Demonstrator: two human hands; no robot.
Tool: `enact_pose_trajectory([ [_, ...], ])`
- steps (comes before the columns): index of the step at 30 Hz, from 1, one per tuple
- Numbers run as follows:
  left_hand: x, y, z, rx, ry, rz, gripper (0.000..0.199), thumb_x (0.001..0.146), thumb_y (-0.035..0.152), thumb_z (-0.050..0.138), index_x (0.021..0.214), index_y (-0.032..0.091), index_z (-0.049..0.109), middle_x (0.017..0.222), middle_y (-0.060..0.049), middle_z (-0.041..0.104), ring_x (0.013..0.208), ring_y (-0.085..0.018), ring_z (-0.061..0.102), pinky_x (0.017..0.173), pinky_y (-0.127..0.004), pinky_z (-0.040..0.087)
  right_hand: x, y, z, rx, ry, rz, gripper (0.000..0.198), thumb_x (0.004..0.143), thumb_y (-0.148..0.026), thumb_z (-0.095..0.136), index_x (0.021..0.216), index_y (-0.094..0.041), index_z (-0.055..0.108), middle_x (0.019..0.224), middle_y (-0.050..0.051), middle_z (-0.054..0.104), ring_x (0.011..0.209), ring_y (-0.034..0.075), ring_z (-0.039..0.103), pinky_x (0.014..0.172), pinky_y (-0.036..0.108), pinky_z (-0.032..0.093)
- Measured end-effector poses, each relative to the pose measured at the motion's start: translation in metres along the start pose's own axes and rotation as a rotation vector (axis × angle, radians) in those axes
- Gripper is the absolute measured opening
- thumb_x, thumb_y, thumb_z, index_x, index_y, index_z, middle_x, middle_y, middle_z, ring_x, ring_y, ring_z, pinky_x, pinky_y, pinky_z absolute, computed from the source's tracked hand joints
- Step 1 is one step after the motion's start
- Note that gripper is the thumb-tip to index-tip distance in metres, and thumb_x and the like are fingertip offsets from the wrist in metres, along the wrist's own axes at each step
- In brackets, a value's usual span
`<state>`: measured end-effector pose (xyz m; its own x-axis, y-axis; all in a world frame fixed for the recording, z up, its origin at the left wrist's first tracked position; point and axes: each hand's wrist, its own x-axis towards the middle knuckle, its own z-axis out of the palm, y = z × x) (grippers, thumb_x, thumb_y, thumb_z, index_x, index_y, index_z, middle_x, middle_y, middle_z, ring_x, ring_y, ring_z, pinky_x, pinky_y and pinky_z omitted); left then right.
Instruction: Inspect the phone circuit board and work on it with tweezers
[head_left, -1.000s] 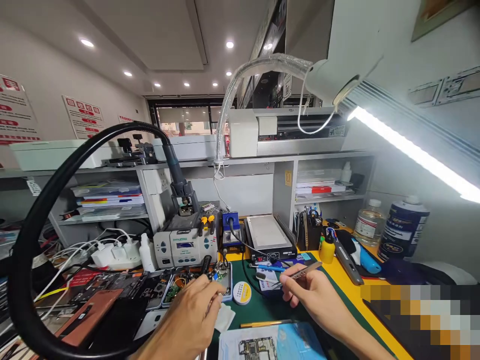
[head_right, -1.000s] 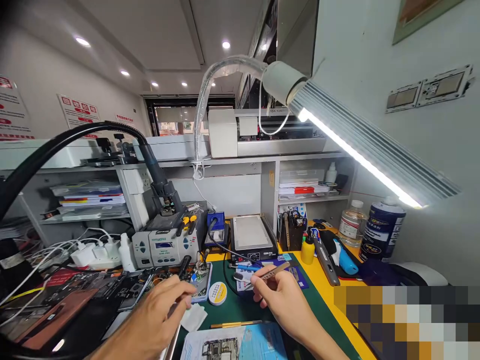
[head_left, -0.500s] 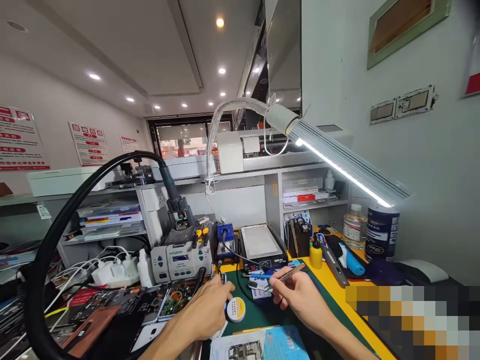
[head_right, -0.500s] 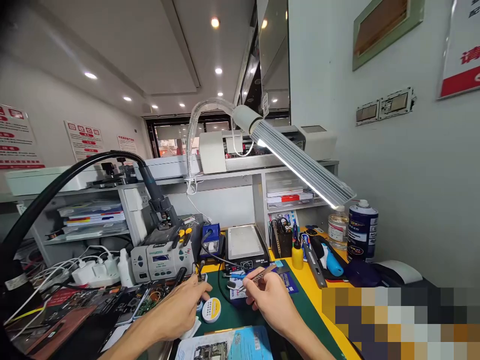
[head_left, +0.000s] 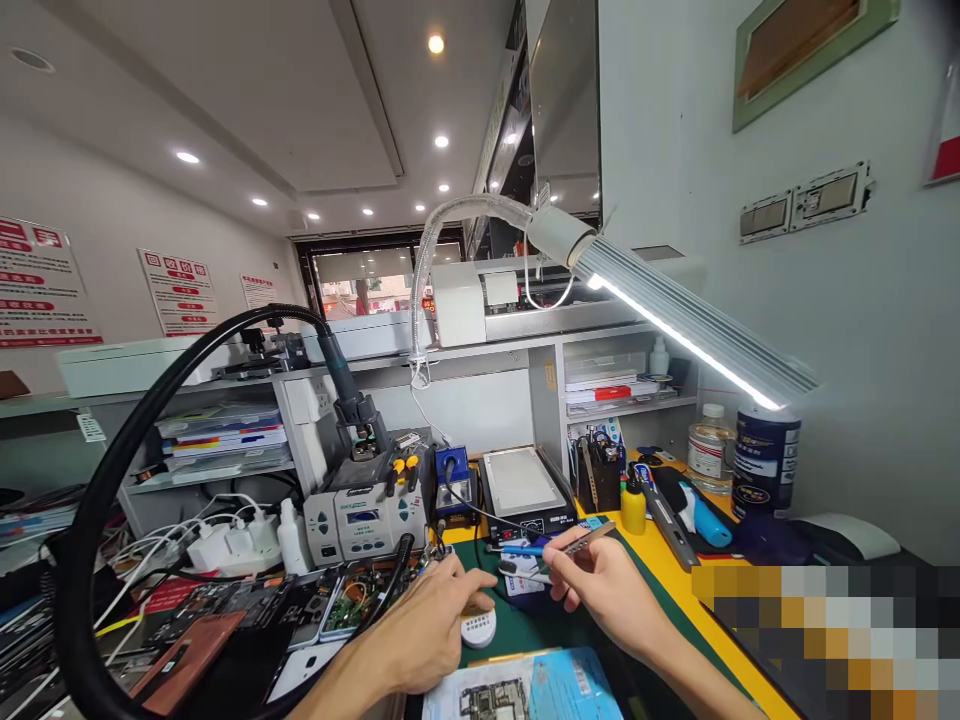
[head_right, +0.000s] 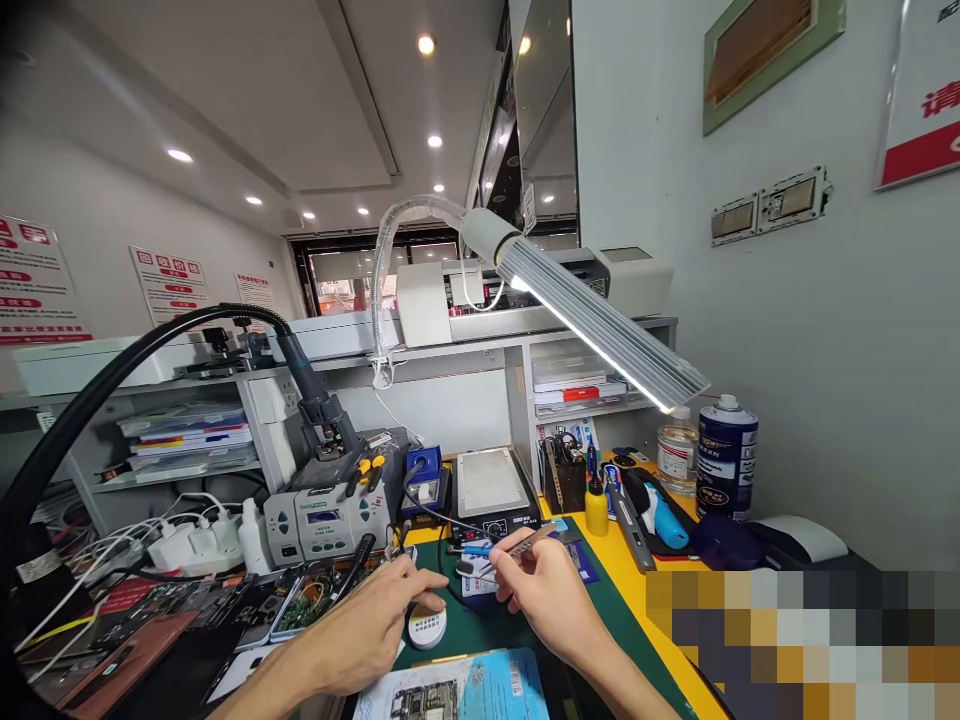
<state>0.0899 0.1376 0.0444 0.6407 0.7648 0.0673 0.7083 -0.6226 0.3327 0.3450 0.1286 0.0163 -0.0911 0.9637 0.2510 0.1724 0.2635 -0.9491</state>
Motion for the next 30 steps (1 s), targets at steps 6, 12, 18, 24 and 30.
enact_pose_trajectory([
  [6, -0.001, -0.005, 0.001, -0.018, 0.022, -0.01, 0.032, 0.096, 0.014, 0.054, 0.128, 0.02, 0.059, 0.113, -0.005, 0.064, 0.111, -0.023, 0.059, 0.1, -0.049, 0.048, 0.001, 0.0, 0.0, -0.006, 0.01, 0.007, 0.028, 0.102, -0.04, 0.061, 0.089, -0.015, 0.066, 0.069, -0.005, 0.062, 0.057, 0.013, 0.063, 0.053, 0.026, 0.054],
  [12, -0.002, -0.009, 0.002, -0.026, 0.048, -0.031, 0.027, 0.099, 0.017, 0.052, 0.125, 0.02, 0.06, 0.114, -0.005, 0.064, 0.109, -0.022, 0.061, 0.097, -0.046, 0.051, 0.002, 0.002, -0.001, 0.01, 0.014, 0.015, 0.027, 0.102, -0.038, 0.062, 0.089, -0.015, 0.066, 0.069, -0.005, 0.063, 0.058, 0.013, 0.064, 0.054, 0.026, 0.054],
  [18, -0.009, -0.002, -0.01, -0.018, 0.173, -0.085, 0.015, 0.097, 0.023, 0.055, 0.109, 0.018, 0.063, 0.1, -0.003, 0.063, 0.099, -0.021, 0.06, 0.092, -0.044, 0.049, 0.0, -0.001, -0.002, 0.093, -0.08, 0.071, 0.024, 0.102, -0.036, 0.064, 0.089, -0.015, 0.066, 0.071, -0.004, 0.064, 0.059, 0.013, 0.065, 0.052, 0.025, 0.055],
  [24, -0.034, 0.012, -0.012, -0.082, 0.243, -0.131, 0.023, 0.096, 0.03, 0.048, 0.076, 0.02, 0.054, 0.081, 0.0, 0.059, 0.079, -0.017, 0.058, 0.075, -0.035, 0.048, -0.005, -0.011, -0.007, 0.197, -0.264, 0.166, 0.026, 0.1, -0.035, 0.067, 0.083, -0.015, 0.065, 0.069, -0.004, 0.066, 0.058, 0.013, 0.066, 0.052, 0.025, 0.055],
  [30, -0.064, 0.028, 0.001, -0.103, 0.124, 0.0, 0.057, 0.067, 0.033, 0.083, 0.118, 0.022, 0.063, 0.12, -0.007, 0.068, 0.115, -0.028, 0.062, 0.104, -0.046, 0.049, -0.011, -0.017, -0.003, 0.284, -0.357, 0.244, 0.029, 0.091, -0.04, 0.076, 0.082, -0.015, 0.065, 0.07, -0.003, 0.068, 0.057, 0.013, 0.068, 0.048, 0.023, 0.054],
])
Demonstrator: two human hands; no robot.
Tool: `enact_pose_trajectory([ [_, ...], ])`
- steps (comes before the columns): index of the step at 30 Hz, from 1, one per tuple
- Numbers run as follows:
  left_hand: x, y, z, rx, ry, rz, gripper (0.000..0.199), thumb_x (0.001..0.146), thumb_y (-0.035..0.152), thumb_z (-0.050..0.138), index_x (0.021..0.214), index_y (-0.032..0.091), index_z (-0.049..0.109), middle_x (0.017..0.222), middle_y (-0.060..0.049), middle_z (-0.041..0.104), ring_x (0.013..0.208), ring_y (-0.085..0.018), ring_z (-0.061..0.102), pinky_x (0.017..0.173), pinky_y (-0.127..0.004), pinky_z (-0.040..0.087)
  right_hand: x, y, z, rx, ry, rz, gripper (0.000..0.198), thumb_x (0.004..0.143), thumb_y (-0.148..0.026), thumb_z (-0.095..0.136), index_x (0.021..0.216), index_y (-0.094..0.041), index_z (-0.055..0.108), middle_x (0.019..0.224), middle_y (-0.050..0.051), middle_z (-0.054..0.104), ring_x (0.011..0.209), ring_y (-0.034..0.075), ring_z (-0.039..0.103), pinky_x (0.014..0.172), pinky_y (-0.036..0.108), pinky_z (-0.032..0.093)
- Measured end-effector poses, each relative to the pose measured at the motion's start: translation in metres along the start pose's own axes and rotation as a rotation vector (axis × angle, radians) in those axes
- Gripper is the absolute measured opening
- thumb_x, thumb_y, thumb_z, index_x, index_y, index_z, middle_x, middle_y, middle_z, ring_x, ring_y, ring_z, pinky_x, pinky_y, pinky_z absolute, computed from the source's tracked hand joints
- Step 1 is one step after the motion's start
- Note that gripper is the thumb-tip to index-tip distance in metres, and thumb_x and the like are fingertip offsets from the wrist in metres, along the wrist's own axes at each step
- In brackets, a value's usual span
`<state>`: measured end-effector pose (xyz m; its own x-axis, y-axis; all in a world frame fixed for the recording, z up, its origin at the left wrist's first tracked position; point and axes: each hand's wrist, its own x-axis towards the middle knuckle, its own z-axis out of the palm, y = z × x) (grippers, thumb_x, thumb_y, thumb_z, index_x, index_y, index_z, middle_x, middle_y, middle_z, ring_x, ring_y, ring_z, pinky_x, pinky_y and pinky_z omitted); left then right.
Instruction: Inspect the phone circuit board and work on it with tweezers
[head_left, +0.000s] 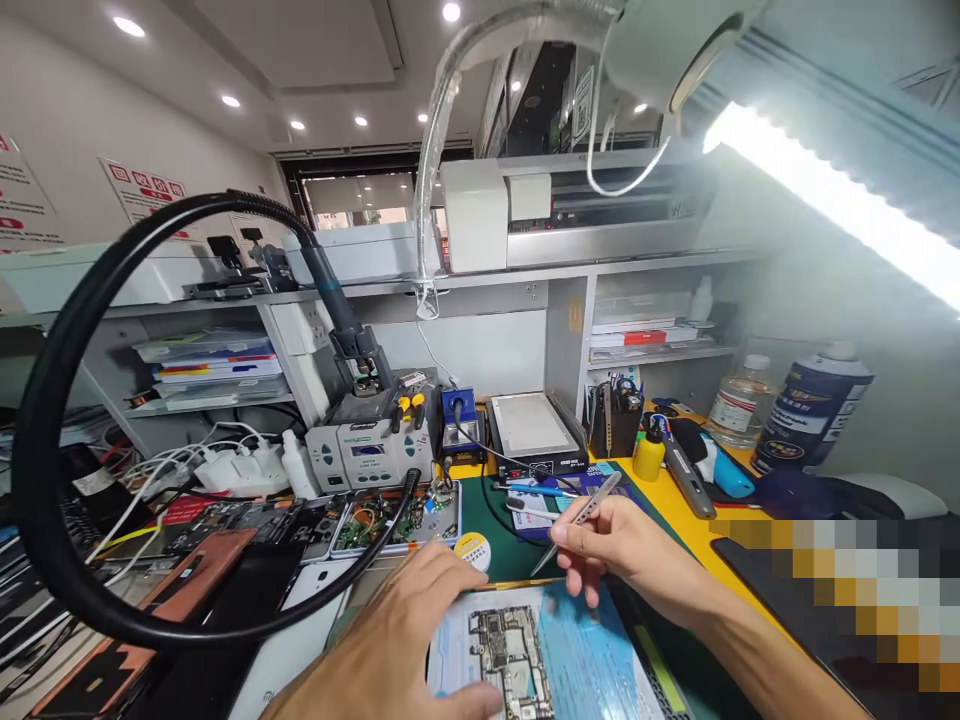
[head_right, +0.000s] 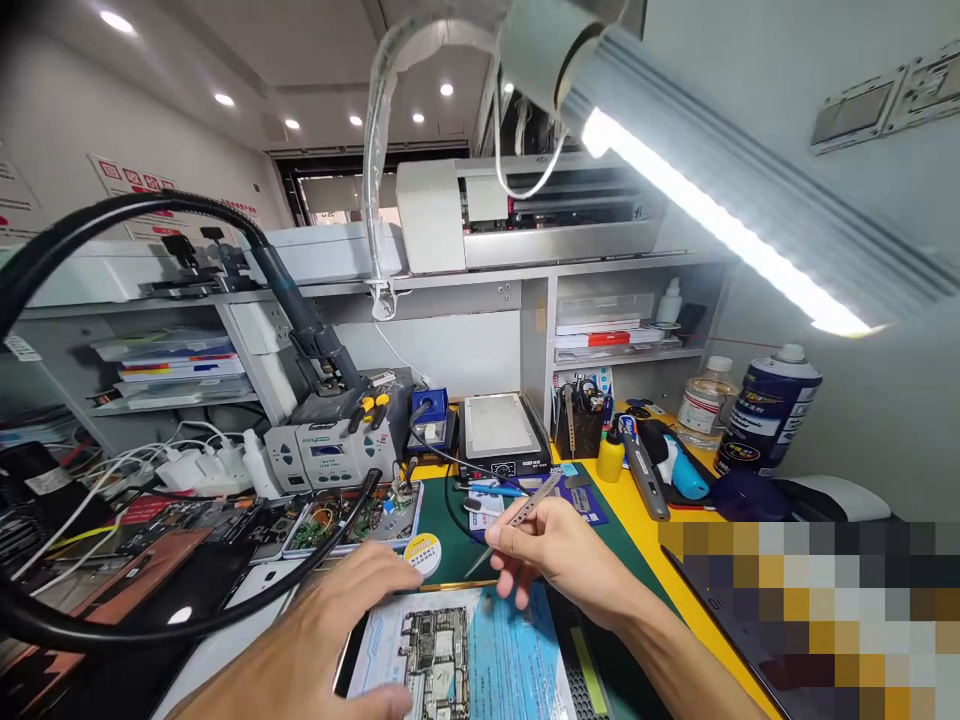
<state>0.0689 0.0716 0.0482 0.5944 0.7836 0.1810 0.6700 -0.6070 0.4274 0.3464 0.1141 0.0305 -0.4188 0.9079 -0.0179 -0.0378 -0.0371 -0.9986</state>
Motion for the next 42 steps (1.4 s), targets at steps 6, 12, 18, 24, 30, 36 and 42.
enact_pose_trajectory([
  [6, -0.007, -0.005, 0.011, 0.239, 0.191, 0.262, 0.067, 0.079, 0.058, 0.076, 0.13, 0.019, 0.053, 0.122, -0.009, 0.071, 0.109, -0.026, 0.067, 0.091, -0.034, 0.056, 0.001, 0.007, 0.007, 0.05, -0.044, 0.124, 0.033, 0.085, -0.045, 0.08, 0.082, -0.014, 0.069, 0.065, 0.005, 0.075, 0.05, 0.015, 0.067, 0.046, 0.022, 0.05],
  [12, -0.004, -0.024, 0.029, 0.153, 0.135, 0.296, 0.072, 0.08, 0.062, 0.074, 0.132, 0.018, 0.049, 0.123, -0.007, 0.07, 0.108, -0.025, 0.065, 0.091, -0.036, 0.057, 0.0, 0.007, 0.011, 0.059, -0.015, 0.224, 0.029, 0.09, -0.039, 0.077, 0.079, -0.013, 0.069, 0.063, 0.008, 0.077, 0.048, 0.011, 0.065, 0.047, 0.017, 0.046],
  [18, -0.002, -0.029, 0.032, 0.115, 0.083, 0.269, 0.048, 0.098, 0.047, 0.056, 0.135, 0.018, 0.05, 0.124, -0.005, 0.069, 0.112, -0.022, 0.061, 0.097, -0.036, 0.053, -0.008, 0.006, 0.022, 0.109, 0.002, 0.299, 0.026, 0.086, -0.037, 0.082, 0.081, -0.016, 0.067, 0.061, 0.003, 0.074, 0.051, 0.013, 0.063, 0.052, 0.022, 0.052],
  [24, -0.008, -0.027, 0.024, 0.012, 0.15, 0.19, 0.054, 0.091, 0.045, 0.067, 0.135, 0.02, 0.049, 0.129, -0.005, 0.065, 0.123, -0.02, 0.056, 0.107, -0.029, 0.047, -0.008, 0.008, 0.02, 0.115, 0.018, 0.282, 0.027, 0.09, -0.041, 0.077, 0.081, -0.017, 0.068, 0.061, 0.004, 0.074, 0.051, 0.014, 0.063, 0.052, 0.022, 0.052],
  [30, -0.011, -0.016, 0.002, -0.156, 0.223, 0.001, 0.018, 0.089, 0.008, 0.058, 0.095, 0.025, 0.058, 0.095, 0.002, 0.064, 0.103, -0.015, 0.059, 0.097, -0.03, 0.051, -0.007, 0.008, 0.017, 0.091, 0.035, 0.247, 0.026, 0.09, -0.042, 0.076, 0.078, -0.02, 0.071, 0.062, 0.004, 0.073, 0.054, 0.016, 0.066, 0.052, 0.023, 0.054],
  [36, -0.012, -0.014, -0.001, 0.012, -0.033, 0.08, 0.075, 0.059, 0.021, 0.09, 0.125, 0.027, 0.057, 0.132, 0.0, 0.064, 0.13, -0.024, 0.052, 0.108, -0.035, 0.051, -0.006, 0.006, 0.019, 0.035, 0.014, 0.252, 0.022, 0.087, -0.041, 0.079, 0.079, -0.022, 0.072, 0.062, 0.003, 0.073, 0.056, 0.017, 0.066, 0.054, 0.024, 0.055],
  [42, -0.006, -0.008, 0.006, 0.02, 0.005, 0.056, 0.057, 0.068, 0.018, 0.082, 0.121, 0.021, 0.061, 0.124, -0.003, 0.067, 0.121, -0.024, 0.056, 0.109, -0.039, 0.05, -0.008, 0.005, 0.02, -0.012, 0.012, 0.246, 0.028, 0.089, -0.045, 0.077, 0.076, -0.021, 0.071, 0.062, 0.003, 0.071, 0.057, 0.017, 0.065, 0.055, 0.023, 0.055],
])
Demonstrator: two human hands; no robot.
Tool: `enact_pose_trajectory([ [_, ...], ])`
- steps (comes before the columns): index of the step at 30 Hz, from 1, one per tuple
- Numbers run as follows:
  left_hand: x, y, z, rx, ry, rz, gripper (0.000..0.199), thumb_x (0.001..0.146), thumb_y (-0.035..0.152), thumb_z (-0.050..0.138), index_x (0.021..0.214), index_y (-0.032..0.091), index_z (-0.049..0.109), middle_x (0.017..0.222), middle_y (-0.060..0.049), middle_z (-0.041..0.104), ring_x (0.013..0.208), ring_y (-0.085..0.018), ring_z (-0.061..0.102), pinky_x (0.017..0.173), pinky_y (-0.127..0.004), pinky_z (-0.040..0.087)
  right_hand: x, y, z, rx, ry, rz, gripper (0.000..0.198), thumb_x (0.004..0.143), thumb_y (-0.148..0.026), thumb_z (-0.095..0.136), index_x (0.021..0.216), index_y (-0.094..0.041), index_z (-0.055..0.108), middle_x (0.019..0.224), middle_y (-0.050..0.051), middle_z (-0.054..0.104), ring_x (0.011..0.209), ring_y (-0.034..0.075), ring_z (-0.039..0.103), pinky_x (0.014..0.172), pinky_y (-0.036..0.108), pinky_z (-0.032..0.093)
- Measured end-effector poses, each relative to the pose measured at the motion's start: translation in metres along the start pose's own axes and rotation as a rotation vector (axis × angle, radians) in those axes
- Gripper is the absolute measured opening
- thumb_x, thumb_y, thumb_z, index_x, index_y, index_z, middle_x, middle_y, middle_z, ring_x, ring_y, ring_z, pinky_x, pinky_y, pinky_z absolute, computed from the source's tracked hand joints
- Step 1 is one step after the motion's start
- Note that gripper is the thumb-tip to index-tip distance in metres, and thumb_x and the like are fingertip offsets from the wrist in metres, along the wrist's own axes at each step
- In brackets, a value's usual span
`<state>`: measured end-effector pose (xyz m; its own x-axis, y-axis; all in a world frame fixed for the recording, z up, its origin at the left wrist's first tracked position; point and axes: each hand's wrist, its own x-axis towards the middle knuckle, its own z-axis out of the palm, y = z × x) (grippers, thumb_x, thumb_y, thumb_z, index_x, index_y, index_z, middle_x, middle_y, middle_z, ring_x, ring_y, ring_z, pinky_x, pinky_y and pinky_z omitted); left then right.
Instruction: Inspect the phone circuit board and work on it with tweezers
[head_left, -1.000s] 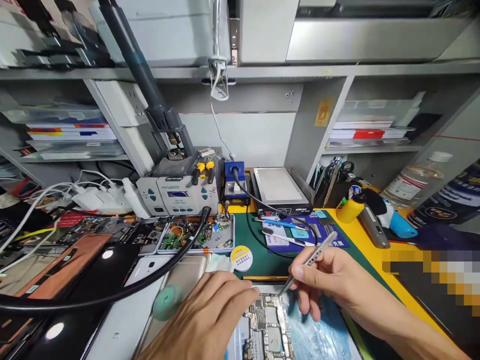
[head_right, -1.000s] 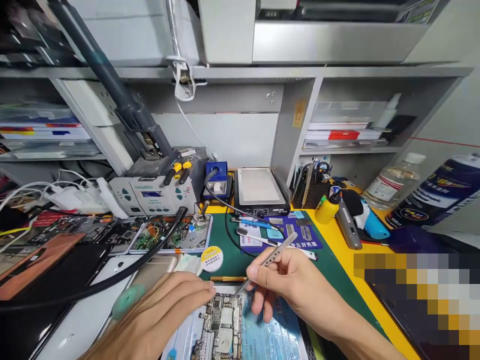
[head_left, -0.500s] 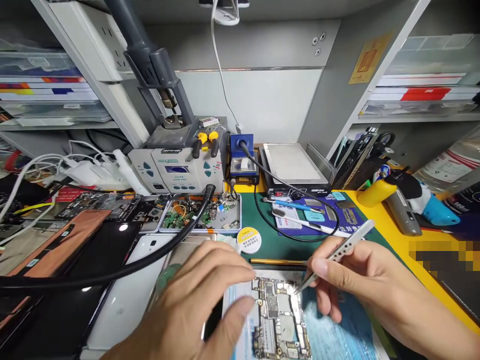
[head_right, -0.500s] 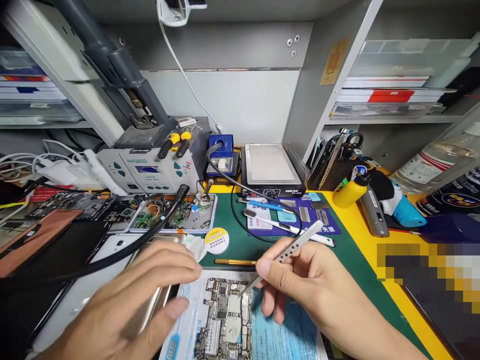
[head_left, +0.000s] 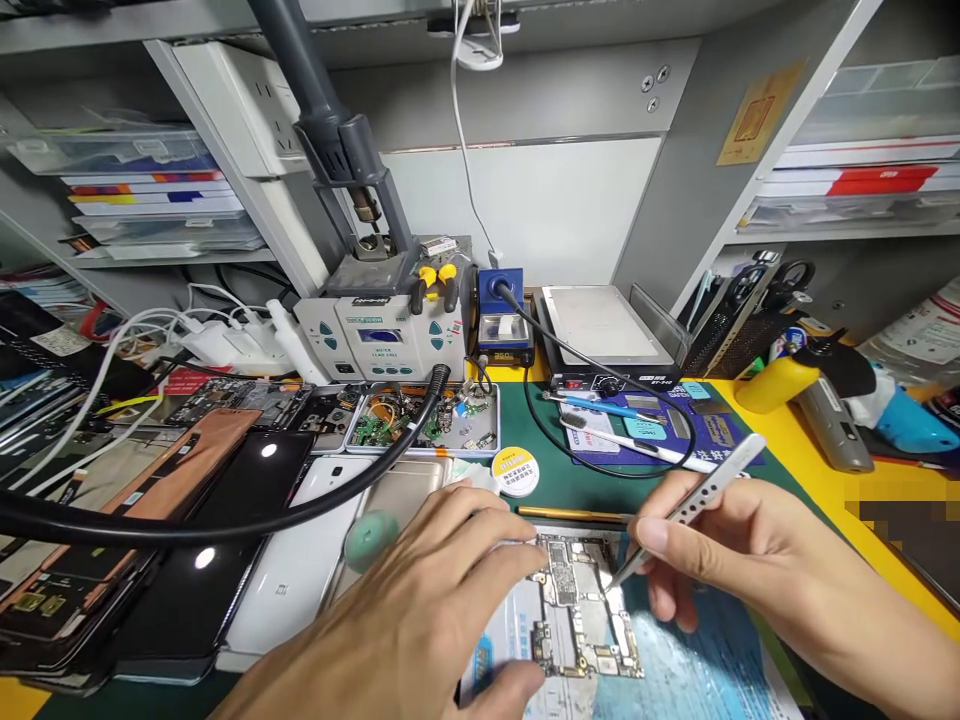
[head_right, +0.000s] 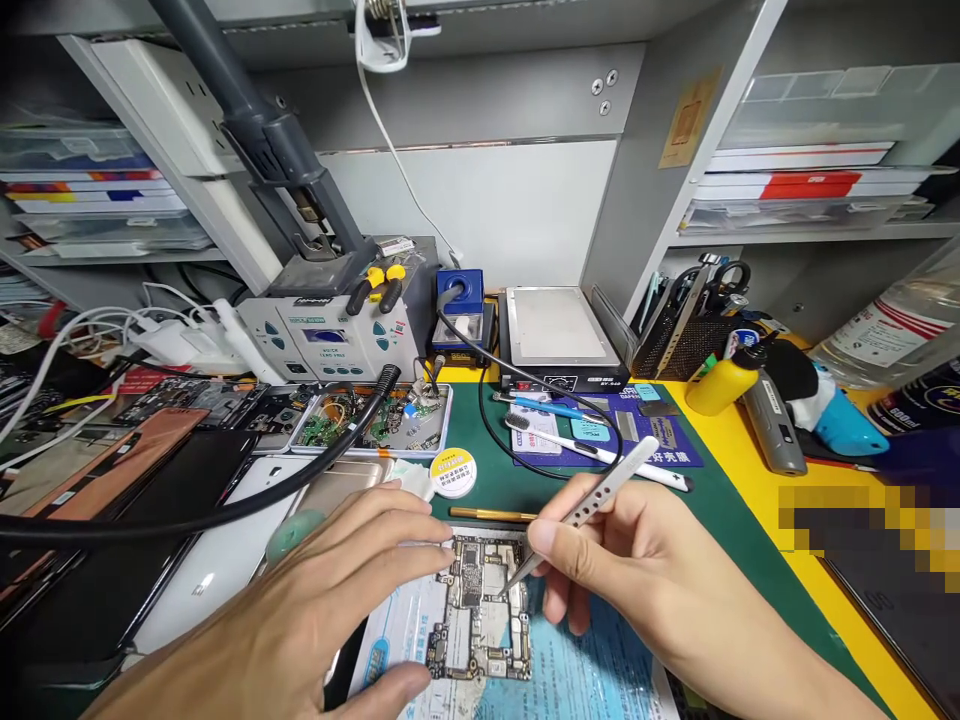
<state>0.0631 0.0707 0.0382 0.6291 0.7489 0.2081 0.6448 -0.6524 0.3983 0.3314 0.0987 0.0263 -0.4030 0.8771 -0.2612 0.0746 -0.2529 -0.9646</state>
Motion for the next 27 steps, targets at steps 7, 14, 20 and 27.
enact_pose_trajectory([
  [7, 0.001, -0.004, 0.002, -0.06, -0.043, -0.068, 0.053, 0.068, 0.018, 0.083, 0.116, 0.023, 0.061, 0.124, -0.002, 0.064, 0.122, -0.024, 0.054, 0.116, -0.044, 0.044, -0.003, 0.004, -0.001, 0.006, 0.041, 0.002, 0.025, 0.086, -0.047, 0.08, 0.079, -0.023, 0.073, 0.064, 0.001, 0.069, 0.058, 0.017, 0.066, 0.053, 0.023, 0.055],
  [14, -0.005, -0.004, 0.011, 0.052, -0.017, -0.01, 0.075, 0.068, 0.031, 0.088, 0.133, 0.023, 0.052, 0.132, -0.007, 0.062, 0.125, -0.03, 0.053, 0.11, -0.05, 0.048, 0.001, -0.002, 0.0, -0.02, 0.039, -0.013, 0.025, 0.088, -0.045, 0.078, 0.079, -0.023, 0.071, 0.061, 0.002, 0.073, 0.055, 0.016, 0.065, 0.053, 0.023, 0.055],
  [20, -0.004, -0.005, 0.02, 0.081, 0.094, 0.052, 0.073, 0.071, 0.037, 0.084, 0.134, 0.024, 0.049, 0.131, -0.004, 0.062, 0.127, -0.027, 0.052, 0.113, -0.041, 0.043, 0.001, -0.003, -0.003, -0.019, 0.025, -0.043, 0.026, 0.092, -0.042, 0.075, 0.079, -0.02, 0.07, 0.062, 0.003, 0.074, 0.053, 0.015, 0.064, 0.052, 0.024, 0.054],
  [27, -0.005, -0.01, 0.028, 0.077, 0.167, 0.127, 0.059, 0.079, 0.033, 0.076, 0.132, 0.022, 0.051, 0.126, -0.007, 0.062, 0.124, -0.024, 0.053, 0.116, -0.038, 0.037, 0.0, -0.006, -0.005, -0.029, 0.031, -0.041, 0.029, 0.091, -0.044, 0.076, 0.078, -0.019, 0.07, 0.06, 0.003, 0.073, 0.052, 0.015, 0.063, 0.052, 0.023, 0.053],
])
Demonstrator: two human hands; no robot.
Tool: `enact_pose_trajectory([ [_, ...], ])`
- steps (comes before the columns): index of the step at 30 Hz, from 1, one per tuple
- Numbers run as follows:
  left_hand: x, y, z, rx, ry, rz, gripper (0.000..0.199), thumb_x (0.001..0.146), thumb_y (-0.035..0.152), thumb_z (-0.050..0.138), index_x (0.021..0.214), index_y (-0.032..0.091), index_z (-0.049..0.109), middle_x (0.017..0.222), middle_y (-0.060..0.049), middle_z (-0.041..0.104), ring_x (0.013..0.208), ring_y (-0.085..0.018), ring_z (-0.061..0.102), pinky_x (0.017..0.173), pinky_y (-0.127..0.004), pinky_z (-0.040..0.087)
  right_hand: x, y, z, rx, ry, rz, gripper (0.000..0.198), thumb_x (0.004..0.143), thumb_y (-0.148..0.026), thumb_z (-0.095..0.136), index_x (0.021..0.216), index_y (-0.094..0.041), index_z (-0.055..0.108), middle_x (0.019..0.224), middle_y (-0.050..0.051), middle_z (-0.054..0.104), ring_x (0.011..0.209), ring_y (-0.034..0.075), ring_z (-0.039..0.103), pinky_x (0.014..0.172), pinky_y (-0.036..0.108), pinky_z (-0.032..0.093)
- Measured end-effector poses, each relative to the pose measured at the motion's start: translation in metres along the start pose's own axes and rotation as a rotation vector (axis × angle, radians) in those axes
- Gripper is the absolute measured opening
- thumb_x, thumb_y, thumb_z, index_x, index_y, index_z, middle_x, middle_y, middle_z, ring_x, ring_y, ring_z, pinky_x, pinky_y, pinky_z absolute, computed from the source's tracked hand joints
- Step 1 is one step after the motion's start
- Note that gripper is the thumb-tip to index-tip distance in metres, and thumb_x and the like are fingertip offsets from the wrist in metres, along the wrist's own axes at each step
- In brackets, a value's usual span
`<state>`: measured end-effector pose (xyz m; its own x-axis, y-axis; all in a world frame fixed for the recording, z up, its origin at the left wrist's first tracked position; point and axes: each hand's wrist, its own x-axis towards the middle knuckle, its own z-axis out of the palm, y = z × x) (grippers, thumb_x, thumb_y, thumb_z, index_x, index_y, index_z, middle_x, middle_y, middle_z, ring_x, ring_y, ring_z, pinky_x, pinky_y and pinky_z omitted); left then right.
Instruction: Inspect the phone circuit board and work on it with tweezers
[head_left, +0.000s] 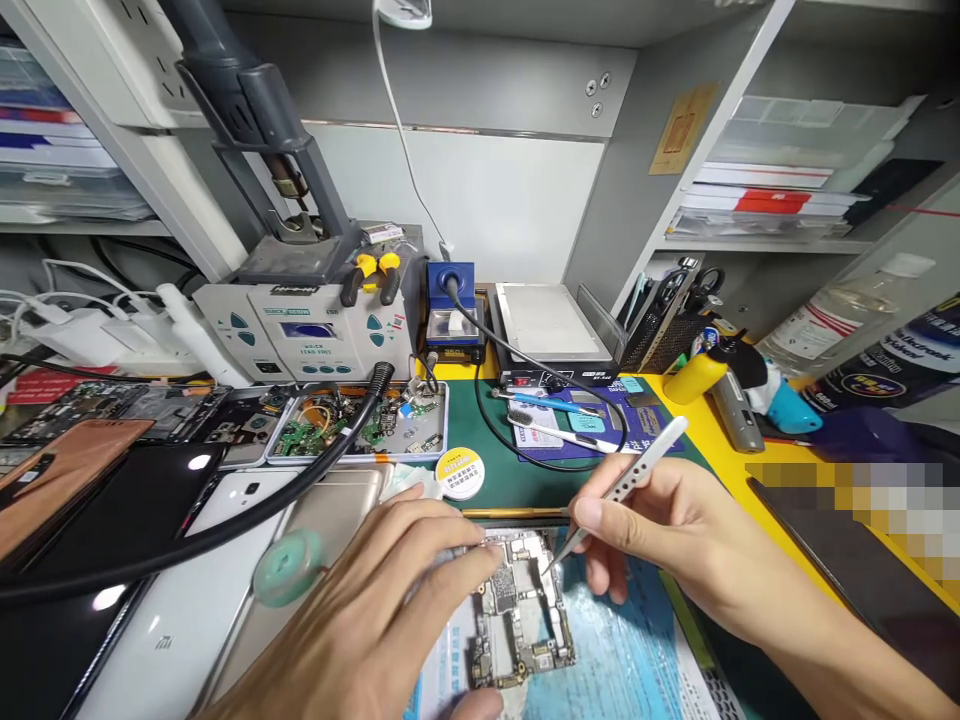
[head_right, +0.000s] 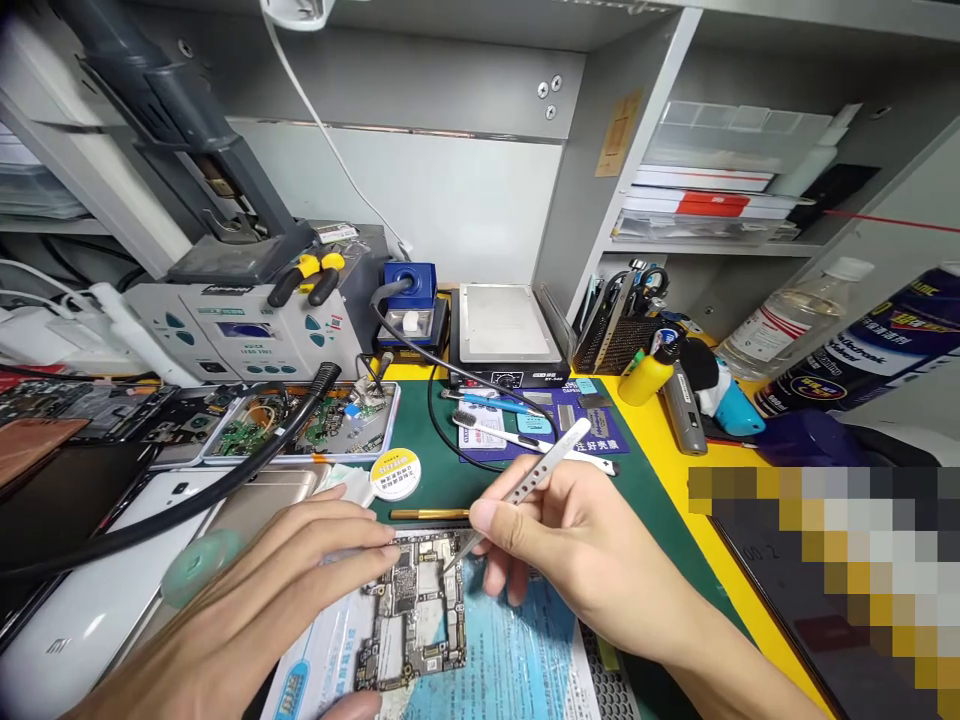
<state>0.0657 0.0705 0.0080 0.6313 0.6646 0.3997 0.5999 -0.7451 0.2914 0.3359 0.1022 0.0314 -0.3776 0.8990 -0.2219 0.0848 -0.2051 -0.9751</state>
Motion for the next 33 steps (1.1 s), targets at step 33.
enact_pose_trajectory([
  [33, 0.004, -0.009, -0.008, 0.086, 0.245, -0.178, 0.051, 0.082, 0.019, 0.067, 0.131, 0.013, 0.053, 0.126, -0.006, 0.058, 0.128, -0.017, 0.048, 0.118, -0.026, 0.03, -0.01, 0.003, 0.007, -0.199, -0.042, 0.086, 0.03, 0.087, -0.041, 0.08, 0.069, -0.019, 0.069, 0.077, 0.001, 0.068, 0.06, 0.014, 0.057, 0.052, 0.028, 0.039],
])
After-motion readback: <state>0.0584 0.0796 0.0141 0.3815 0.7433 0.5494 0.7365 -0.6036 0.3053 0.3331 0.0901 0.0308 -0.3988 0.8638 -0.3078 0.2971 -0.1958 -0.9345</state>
